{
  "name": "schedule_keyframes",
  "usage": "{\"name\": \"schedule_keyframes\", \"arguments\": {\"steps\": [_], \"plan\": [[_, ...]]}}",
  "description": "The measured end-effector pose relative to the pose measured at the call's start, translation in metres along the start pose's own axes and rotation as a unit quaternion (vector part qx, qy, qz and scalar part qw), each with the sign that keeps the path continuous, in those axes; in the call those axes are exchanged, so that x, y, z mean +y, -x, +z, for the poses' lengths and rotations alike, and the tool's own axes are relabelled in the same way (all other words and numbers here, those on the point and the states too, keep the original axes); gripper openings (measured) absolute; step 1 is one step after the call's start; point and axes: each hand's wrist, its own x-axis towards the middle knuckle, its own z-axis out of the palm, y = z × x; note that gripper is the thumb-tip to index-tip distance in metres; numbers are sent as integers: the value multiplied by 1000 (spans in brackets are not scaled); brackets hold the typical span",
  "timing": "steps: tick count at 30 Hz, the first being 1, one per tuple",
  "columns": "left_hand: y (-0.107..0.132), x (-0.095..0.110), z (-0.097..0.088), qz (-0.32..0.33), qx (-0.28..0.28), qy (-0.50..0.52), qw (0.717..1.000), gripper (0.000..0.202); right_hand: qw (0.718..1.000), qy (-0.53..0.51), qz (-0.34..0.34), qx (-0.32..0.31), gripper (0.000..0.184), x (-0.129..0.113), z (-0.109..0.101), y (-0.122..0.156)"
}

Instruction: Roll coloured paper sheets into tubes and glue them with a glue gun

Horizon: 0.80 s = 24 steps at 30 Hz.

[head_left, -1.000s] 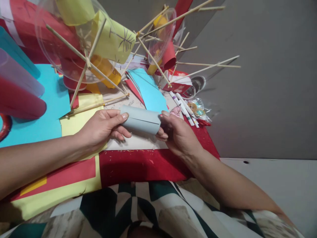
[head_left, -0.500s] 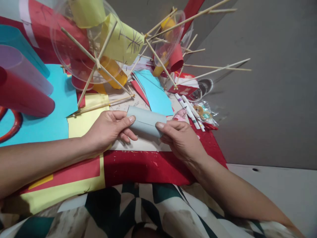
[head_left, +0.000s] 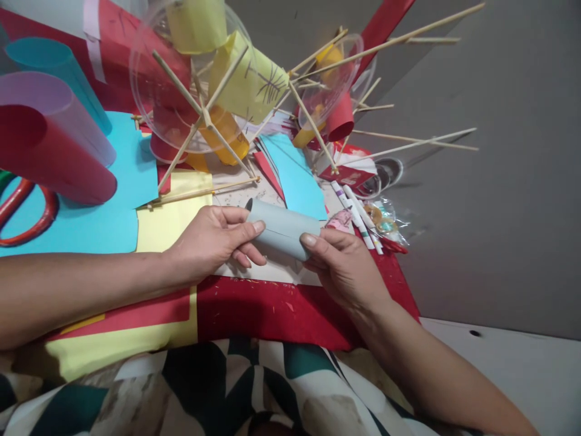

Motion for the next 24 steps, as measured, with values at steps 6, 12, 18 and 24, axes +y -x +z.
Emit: {"name": "schedule_keyframes", "arguments": {"steps": [6,12,18,24], "plan": [[0,0,0,4,-13,-10,1000,13,1000,-14,-7,7,44,2,-2,0],[-1,0,0,10,-16,-21,1000,12,996,-82,36,26,32,-6,7,-2],[-2,-1,-2,15,-35,-17,999,6,987,-155,26,39,42,-17,7,-7],[-4,-5,-3,34,-40,2,999,18,992,-99,-25,72,32,-5,-1,-14]]}}
